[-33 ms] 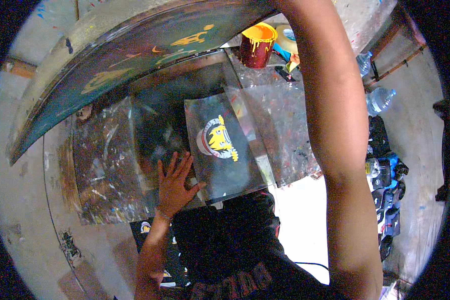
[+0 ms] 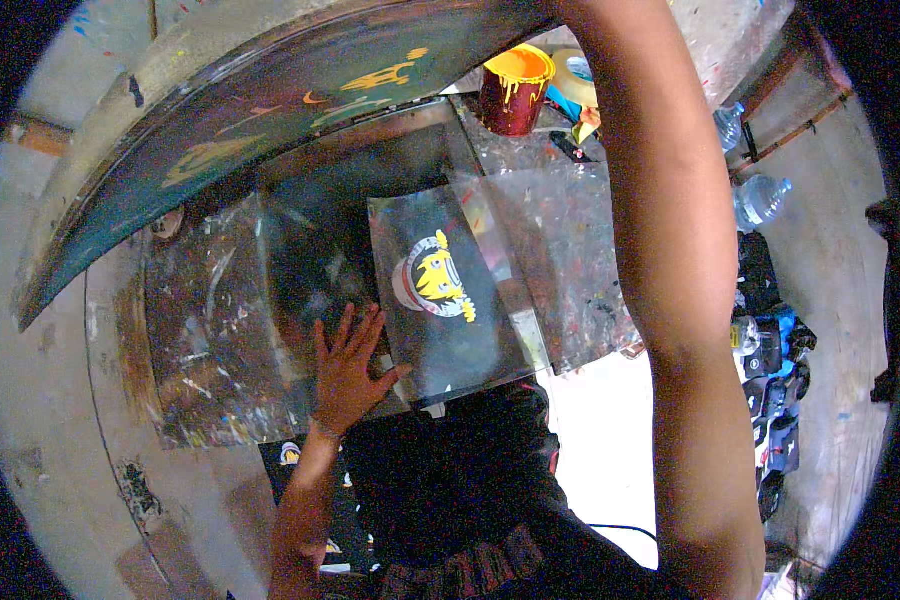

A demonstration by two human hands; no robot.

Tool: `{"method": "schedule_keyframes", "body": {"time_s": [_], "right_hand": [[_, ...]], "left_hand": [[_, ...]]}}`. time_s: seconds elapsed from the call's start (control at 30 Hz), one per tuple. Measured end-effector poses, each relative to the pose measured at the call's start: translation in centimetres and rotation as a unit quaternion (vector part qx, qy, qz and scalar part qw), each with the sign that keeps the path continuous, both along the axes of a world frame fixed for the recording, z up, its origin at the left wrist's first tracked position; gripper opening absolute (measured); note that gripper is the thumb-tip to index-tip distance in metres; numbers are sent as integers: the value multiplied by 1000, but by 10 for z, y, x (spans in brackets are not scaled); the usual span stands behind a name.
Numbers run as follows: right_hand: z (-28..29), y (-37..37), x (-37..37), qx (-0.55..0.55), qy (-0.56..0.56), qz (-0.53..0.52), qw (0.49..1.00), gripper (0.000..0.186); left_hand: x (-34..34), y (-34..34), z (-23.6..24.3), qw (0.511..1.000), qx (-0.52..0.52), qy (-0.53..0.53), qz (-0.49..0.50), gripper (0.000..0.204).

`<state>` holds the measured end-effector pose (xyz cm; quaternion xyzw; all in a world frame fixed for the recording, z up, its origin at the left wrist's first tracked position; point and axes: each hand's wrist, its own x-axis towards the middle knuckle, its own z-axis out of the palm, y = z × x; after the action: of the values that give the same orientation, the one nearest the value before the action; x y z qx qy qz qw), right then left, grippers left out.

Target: The person performs screen printing by placing a t-shirt under a screen, pouring yellow ink, and using a squeegee to pull ink across the mesh. They then clean the screen with a spray bottle and cloth, wipe the frame, and adjust the clamps.

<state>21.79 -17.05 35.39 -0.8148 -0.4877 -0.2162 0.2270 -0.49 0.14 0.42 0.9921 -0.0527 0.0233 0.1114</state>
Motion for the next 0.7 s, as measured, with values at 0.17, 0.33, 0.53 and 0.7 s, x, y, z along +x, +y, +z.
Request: {"method": "schedule_keyframes", "body": {"time_s": [0.17, 0.33, 0.53, 0.7], "right_hand": [[6, 12, -17, -19, 63, -111, 992, 53], [-1, 4, -1, 1, 5, -17, 1000, 52], [6, 13, -21, -30, 52, -118, 991, 52], [-2, 7, -8, -17, 1, -44, 999, 52]], "left_hand": [[7, -2, -2, 1000, -13, -5, -4, 84], [7, 0, -3, 1000, -15, -8, -13, 84], [5, 0, -1, 1000, -14, 2, -6, 82], [6, -1, -5, 1000, 5, 12, -2, 82]]}}
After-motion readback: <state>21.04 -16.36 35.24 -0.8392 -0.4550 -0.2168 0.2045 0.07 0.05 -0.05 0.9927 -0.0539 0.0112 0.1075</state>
